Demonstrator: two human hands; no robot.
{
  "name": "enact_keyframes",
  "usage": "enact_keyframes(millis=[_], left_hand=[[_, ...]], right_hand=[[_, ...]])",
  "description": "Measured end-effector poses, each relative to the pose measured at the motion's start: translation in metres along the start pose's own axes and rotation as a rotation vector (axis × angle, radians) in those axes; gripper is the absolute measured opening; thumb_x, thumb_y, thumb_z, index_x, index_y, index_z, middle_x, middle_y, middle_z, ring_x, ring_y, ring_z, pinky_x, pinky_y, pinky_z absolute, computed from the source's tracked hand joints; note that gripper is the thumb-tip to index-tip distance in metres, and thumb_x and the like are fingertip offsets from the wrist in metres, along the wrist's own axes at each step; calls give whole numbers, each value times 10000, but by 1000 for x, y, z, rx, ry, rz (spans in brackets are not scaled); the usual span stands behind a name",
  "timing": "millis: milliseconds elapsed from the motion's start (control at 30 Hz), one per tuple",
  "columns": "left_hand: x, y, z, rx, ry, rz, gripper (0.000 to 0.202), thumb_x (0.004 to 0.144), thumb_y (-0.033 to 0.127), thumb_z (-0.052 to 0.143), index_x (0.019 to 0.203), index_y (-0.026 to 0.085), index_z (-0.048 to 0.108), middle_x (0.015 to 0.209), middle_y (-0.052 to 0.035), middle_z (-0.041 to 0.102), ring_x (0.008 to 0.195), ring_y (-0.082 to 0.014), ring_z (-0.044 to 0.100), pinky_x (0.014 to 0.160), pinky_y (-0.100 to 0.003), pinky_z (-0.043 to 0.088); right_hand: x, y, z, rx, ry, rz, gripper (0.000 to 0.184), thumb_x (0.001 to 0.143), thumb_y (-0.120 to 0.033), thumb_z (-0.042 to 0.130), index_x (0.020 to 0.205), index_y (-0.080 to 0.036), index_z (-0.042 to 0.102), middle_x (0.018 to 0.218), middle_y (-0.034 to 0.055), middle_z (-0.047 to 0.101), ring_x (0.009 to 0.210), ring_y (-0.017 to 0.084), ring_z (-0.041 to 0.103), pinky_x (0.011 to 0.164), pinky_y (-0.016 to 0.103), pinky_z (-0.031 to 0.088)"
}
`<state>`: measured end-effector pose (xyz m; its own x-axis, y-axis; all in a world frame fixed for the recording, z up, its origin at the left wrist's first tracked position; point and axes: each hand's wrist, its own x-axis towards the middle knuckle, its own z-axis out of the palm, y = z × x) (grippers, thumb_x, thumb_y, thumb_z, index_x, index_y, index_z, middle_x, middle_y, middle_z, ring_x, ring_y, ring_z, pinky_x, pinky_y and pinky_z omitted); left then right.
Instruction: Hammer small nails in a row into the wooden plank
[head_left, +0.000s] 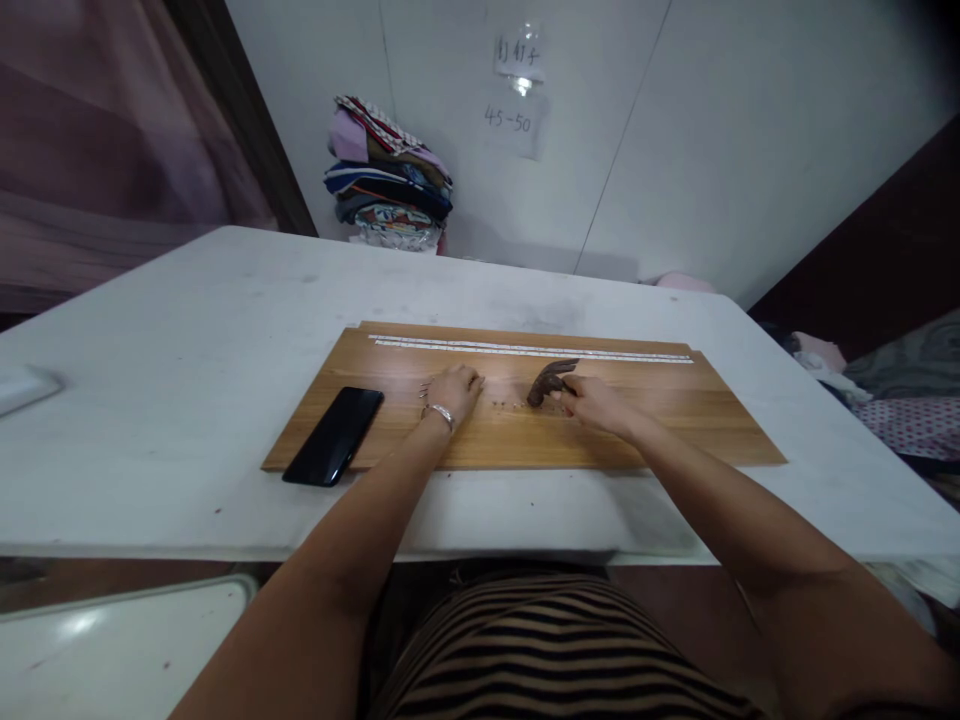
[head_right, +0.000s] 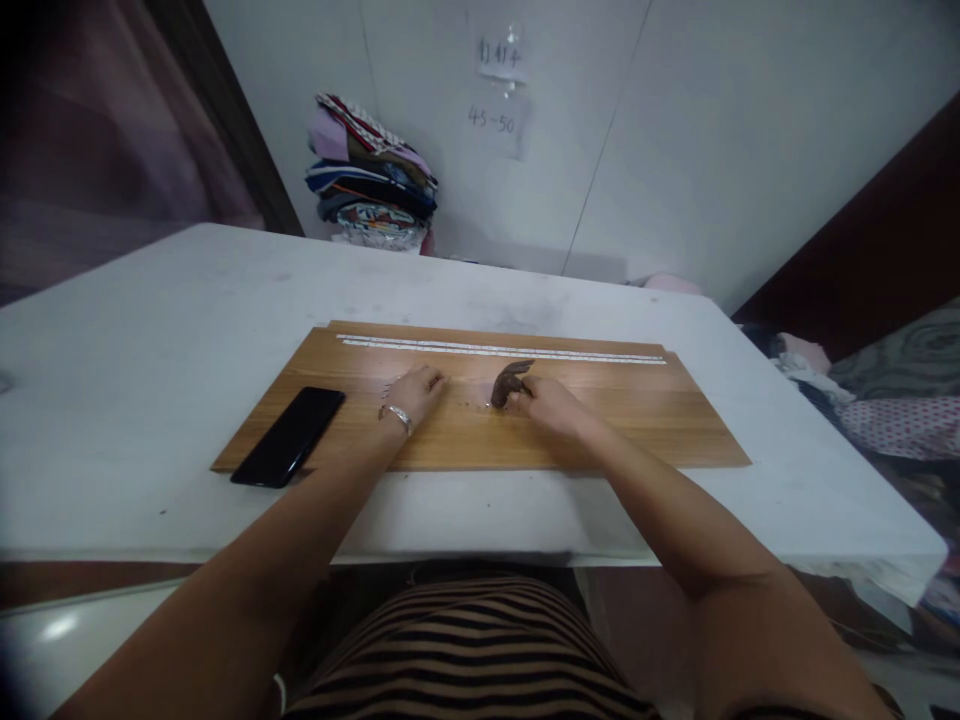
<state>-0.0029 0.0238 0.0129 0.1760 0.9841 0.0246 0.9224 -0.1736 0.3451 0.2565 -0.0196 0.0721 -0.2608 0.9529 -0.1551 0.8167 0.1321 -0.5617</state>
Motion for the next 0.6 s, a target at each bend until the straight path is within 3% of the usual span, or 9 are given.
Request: enact_keyframes(millis=[333, 600], left_hand=[[-3, 3, -5, 10, -2, -68, 420, 1003, 425, 403, 1053, 207, 758, 1131, -97, 669, 989, -214, 651, 847, -307, 468], [0, 1, -1, -2, 8, -33, 355, 996, 374, 431, 1041, 202, 739, 1135, -98, 703, 1060, -226, 638, 898, -317, 466]], right_hand=[[-2, 2, 2, 6, 20, 17, 218, 908, -347, 567, 901, -178, 706, 727, 43, 679, 681, 176, 598, 666, 269, 441], [1, 7, 0, 35, 22, -55, 200, 897, -320, 561, 873, -187, 708, 666, 10, 640, 621, 154, 572, 624, 251, 430]])
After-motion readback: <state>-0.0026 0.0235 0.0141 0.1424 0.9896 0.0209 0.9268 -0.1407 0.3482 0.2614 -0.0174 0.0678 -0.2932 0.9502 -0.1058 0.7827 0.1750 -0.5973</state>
